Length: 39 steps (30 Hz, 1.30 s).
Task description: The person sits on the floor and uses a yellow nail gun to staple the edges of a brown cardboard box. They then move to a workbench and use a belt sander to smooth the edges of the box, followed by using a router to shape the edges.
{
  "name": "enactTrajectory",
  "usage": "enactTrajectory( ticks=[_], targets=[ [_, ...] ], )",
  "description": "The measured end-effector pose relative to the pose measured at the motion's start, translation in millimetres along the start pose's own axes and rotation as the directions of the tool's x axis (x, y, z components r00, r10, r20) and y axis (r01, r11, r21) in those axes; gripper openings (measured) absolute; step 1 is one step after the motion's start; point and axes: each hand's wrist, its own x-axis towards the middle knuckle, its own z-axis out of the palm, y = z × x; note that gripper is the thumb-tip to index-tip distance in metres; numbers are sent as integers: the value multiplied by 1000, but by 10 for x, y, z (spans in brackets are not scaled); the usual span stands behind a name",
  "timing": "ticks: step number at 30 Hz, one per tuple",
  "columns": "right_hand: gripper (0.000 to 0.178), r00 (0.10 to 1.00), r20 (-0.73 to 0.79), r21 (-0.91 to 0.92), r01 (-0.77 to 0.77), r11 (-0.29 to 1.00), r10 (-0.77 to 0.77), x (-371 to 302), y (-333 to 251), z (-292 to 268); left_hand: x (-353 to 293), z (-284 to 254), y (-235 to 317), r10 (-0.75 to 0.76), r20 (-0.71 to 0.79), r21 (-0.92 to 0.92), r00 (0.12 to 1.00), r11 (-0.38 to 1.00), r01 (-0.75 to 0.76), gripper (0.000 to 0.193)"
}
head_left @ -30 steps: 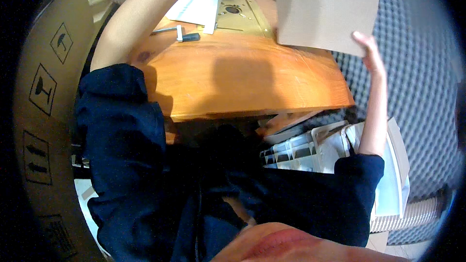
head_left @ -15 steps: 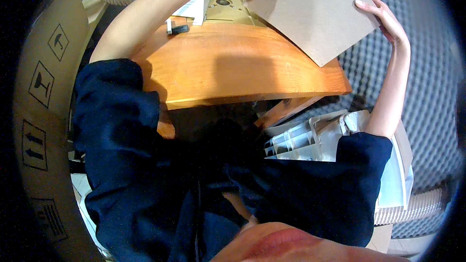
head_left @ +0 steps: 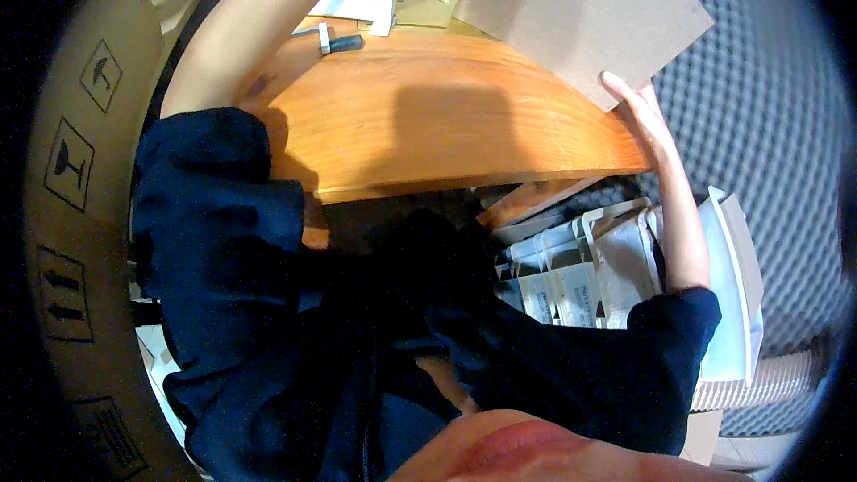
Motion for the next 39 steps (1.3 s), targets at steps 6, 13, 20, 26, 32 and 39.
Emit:
enactTrajectory(
  ticks=[6,13,20,26,32,39],
  targets=[
    [85,985,-84,52,153,987,-148,815,475,5,336,12,-349,-60,-11,212,998,975,61,88],
    [82,999,48,-95,18,995,-13,1186,240,109,672,-283,-947,-94,256,38,962,995,87,82],
    [80,935,-212,8,292,956,-284,1094,275,308,451,-244,-645,-177,199,16,964,984,178,75],
    [79,971,-116,-8,207,978,-207,1231,342,272,342,-327,-536,-222,185,76,957,974,212,70],
    [68,961,-126,-75,237,969,-245,1216,297,294,361,-340,-648,-174,216,-6,961,984,180,72],
    [73,991,-114,-109,64,992,-76,1159,204,293,394,-322,-642,-196,194,31,961,980,194,73]
  ],
)
